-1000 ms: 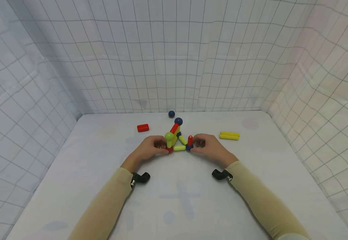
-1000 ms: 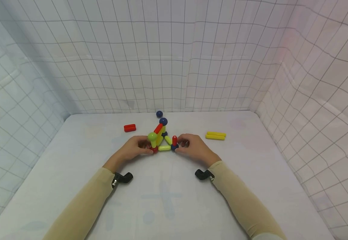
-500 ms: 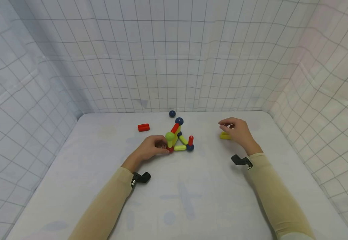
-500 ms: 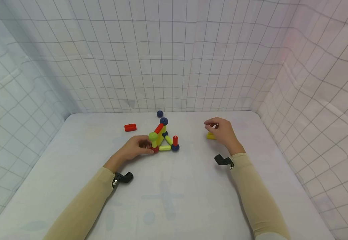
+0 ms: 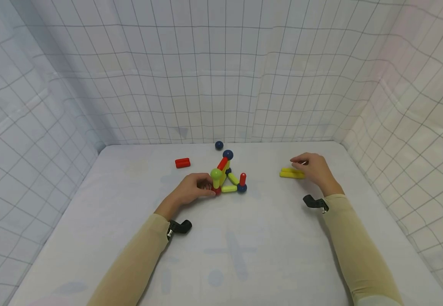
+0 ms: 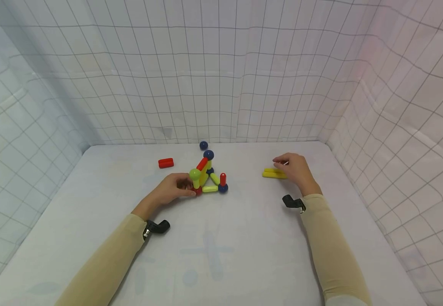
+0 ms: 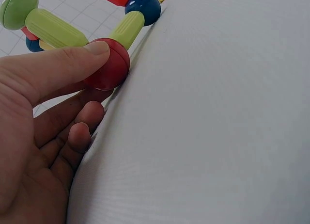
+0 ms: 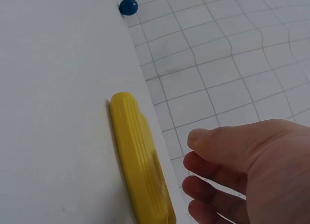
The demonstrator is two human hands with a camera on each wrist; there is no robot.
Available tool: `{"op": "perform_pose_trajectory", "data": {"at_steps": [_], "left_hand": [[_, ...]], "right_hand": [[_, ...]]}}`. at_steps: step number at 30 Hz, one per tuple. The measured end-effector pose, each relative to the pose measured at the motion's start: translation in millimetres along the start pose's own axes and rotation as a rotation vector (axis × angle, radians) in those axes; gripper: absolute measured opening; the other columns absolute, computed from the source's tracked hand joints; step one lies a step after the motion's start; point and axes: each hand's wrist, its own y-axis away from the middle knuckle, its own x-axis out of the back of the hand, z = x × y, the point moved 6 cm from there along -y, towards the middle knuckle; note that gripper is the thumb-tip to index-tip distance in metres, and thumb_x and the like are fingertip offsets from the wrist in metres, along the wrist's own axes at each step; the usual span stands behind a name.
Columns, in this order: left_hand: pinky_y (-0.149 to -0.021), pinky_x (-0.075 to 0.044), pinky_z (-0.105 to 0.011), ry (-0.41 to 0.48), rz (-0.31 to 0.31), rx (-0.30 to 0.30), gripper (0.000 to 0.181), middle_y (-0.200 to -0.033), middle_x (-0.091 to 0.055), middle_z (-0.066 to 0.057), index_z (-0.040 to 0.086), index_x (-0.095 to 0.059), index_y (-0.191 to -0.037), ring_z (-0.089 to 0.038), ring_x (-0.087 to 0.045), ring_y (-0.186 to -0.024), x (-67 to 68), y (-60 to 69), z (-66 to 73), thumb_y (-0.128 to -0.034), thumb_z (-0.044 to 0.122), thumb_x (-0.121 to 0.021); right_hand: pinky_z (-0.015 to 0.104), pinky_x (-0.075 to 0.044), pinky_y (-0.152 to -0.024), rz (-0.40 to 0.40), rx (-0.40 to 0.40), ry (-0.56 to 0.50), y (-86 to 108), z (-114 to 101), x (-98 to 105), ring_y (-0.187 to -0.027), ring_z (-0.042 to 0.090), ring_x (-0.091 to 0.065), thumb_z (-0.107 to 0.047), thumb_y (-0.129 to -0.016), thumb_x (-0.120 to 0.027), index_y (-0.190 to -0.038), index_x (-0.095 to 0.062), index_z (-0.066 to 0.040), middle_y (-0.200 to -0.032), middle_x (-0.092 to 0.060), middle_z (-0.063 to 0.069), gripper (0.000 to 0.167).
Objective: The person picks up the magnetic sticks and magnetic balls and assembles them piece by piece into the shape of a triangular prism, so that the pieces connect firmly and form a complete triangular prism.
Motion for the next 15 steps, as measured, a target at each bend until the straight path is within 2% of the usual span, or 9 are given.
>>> {"op": "perform_pose_trajectory", "data": {"at_steps": [7, 15], "left_hand": [[-0.076, -0.047, -0.035, -0.003, 0.001, -0.004, 0.022, -0.091, -0.064, -0.002, 0.018, -0.076, -0.107, -0.024, -0.058, -0.087, -0.1, -0.6, -0.9, -0.0911, 0.023, -0.090], [-0.076, -0.048, -0.035, -0.002, -0.002, 0.009, 0.022, -0.091, -0.064, -0.002, 0.018, -0.076, -0.108, -0.024, -0.059, -0.088, -0.2, 0.3, -1.2, -0.0915, 0.023, -0.090]], "right_hand": [[0.053, -0.052, -0.097, -0.066, -0.035, 0.027, 0.2, 9.2, -8.0, -0.116, 0.038, -0.062, -0.018, -0.107, -0.069, -0.126, -0.080, -0.005, -0.130, -0.071, 0.019, 0.026], [0.061, -0.046, -0.110, -0.102, -0.057, 0.091, 1.4, 11.4, -8.8, -0.129, 0.044, -0.058, -0.017, -0.108, -0.067, -0.128, -0.078, -0.002, -0.135, -0.069, 0.023, 0.028]]}}
